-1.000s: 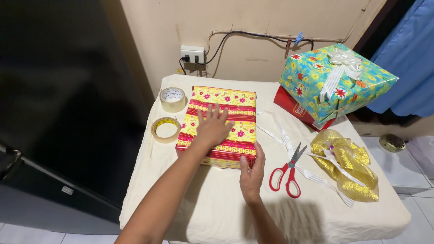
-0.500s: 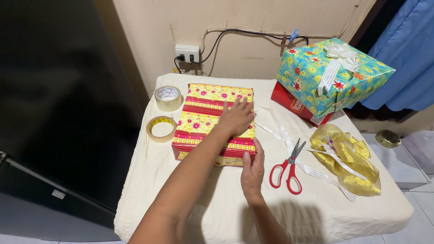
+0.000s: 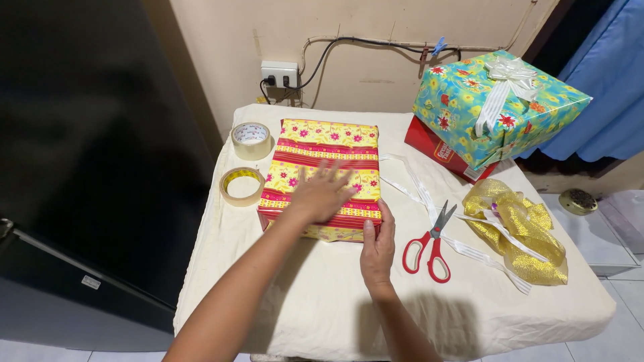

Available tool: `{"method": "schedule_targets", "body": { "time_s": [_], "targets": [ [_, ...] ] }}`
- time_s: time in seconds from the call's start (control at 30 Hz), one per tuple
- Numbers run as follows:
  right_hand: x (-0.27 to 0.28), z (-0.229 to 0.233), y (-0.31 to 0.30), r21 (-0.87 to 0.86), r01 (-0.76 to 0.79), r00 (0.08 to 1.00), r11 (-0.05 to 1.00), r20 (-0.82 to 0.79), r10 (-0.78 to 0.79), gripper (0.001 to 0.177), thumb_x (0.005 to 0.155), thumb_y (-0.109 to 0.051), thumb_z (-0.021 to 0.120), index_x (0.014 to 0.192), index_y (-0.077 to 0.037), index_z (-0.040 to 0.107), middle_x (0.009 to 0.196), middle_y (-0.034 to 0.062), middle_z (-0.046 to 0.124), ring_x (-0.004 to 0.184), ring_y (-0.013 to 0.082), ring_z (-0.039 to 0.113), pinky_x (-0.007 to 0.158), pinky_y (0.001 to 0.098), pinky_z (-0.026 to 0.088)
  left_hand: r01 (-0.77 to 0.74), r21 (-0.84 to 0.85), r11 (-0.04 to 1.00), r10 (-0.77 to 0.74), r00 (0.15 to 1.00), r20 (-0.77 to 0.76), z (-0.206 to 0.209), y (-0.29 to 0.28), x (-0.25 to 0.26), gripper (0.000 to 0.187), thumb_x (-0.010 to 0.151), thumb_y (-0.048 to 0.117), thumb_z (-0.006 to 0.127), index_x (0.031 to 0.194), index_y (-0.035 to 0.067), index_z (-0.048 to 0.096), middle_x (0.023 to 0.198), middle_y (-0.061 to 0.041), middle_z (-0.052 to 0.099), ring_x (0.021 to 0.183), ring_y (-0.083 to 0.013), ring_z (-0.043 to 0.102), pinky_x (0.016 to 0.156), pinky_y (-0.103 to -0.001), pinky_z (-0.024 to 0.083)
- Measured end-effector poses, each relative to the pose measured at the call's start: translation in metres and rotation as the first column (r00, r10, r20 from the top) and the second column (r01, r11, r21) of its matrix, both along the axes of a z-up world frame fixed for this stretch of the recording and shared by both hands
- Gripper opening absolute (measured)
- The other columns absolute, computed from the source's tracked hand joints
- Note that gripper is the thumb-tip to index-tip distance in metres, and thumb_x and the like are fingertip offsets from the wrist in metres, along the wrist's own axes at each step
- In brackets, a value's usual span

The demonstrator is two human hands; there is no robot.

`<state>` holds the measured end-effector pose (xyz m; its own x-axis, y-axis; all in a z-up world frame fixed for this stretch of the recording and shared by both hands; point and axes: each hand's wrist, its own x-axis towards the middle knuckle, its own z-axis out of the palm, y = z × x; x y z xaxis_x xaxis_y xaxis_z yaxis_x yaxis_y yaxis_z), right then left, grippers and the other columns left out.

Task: The person wraps a rectangular box with floral-patterned paper, secures it with tape, then cuts a white ribbon and ties it around the box. The wrapped box is placed on the table next to another already wrapped gift.

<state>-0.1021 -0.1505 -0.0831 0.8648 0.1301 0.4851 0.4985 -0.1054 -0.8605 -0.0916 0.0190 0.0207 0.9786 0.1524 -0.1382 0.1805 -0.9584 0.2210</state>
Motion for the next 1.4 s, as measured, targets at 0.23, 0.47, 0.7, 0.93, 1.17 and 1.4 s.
{"method": "schedule_targets", "body": {
  "time_s": [0.23,0.47,0.7,0.93,1.17,1.4],
  "targets": [
    [-0.002,0.002,0.001,0.032,-0.021,0.999,0.999,-0.039,0.022,0.048,0.106,-0.023,0.046,0.151,-0.006,0.041,0.148,0.0176,0.051,0.131,0.0255,0.055,0.110,0.0368,0.043,0.033,0.024,0.999,-0.033,0.999,0.022,0.010,-0.012,-0.034,0.067,0.102,0.060,0.023,0.162,0.031,0.019,0.172,-0.003,0.007,0.157,-0.0281,0.003,0.123,-0.061,0.000],
    [-0.001,0.000,-0.002,0.223,-0.156,0.974,0.962,-0.125,0.187,0.051,0.107,-0.026,0.043,0.153,-0.004,0.038,0.148,0.0160,0.049,0.134,0.0236,0.051,0.111,0.0360,0.042,-0.316,-0.070,0.946,0.320,0.945,0.064,0.003,0.044,-0.046,0.067,0.101,0.057,0.033,0.161,0.029,0.019,0.169,-0.010,0.007,0.157,-0.0294,0.004,0.122,-0.057,0.007],
    [0.025,0.029,-0.010,0.446,-0.120,0.776,0.887,-0.516,0.364,0.067,0.103,-0.054,0.022,0.153,-0.013,0.039,0.150,0.0034,0.052,0.136,0.0176,0.047,0.109,0.0388,0.036,-0.426,-0.577,0.696,0.553,0.831,0.054,-0.011,0.083,-0.042,0.085,0.095,0.039,0.064,0.159,0.005,0.021,0.146,-0.021,0.053,0.129,-0.0321,0.059,0.107,-0.039,0.048],
    [0.039,0.122,-0.020,0.194,-0.252,0.866,0.948,-0.393,0.310,0.066,0.104,-0.053,0.025,0.147,-0.013,0.056,0.132,0.0077,0.069,0.116,0.0231,0.063,0.106,0.0360,0.043,-0.082,-0.981,0.175,0.591,0.805,0.039,-0.012,0.081,-0.045,0.057,0.096,0.033,0.060,0.144,0.005,0.048,0.129,-0.016,0.071,0.110,-0.0219,0.072,0.093,-0.037,0.058],
    [0.040,0.192,-0.019,-0.207,-0.247,0.963,0.947,0.057,0.264,0.044,0.105,-0.030,0.046,0.121,-0.001,0.074,0.137,0.0092,0.069,0.132,0.0236,0.059,0.114,0.0346,0.040,-0.123,-0.986,-0.113,0.533,0.830,-0.164,-0.060,0.034,-0.038,0.050,0.101,0.039,0.056,0.136,0.003,0.060,0.122,-0.017,0.073,0.108,-0.0233,0.072,0.095,-0.037,0.057],
    [0.020,0.171,-0.010,-0.226,-0.336,0.918,0.914,0.137,0.371,0.038,0.104,-0.021,0.048,0.123,0.000,0.072,0.147,0.0121,0.063,0.147,0.0284,0.046,0.121,0.0398,0.032,-0.187,-0.702,0.687,0.633,0.629,0.452,-0.030,0.059,-0.039,0.041,0.101,0.036,0.057,0.125,0.007,0.072,0.126,-0.015,0.072,0.117,-0.0286,0.068,0.102,-0.035,0.051]
  ]
}}
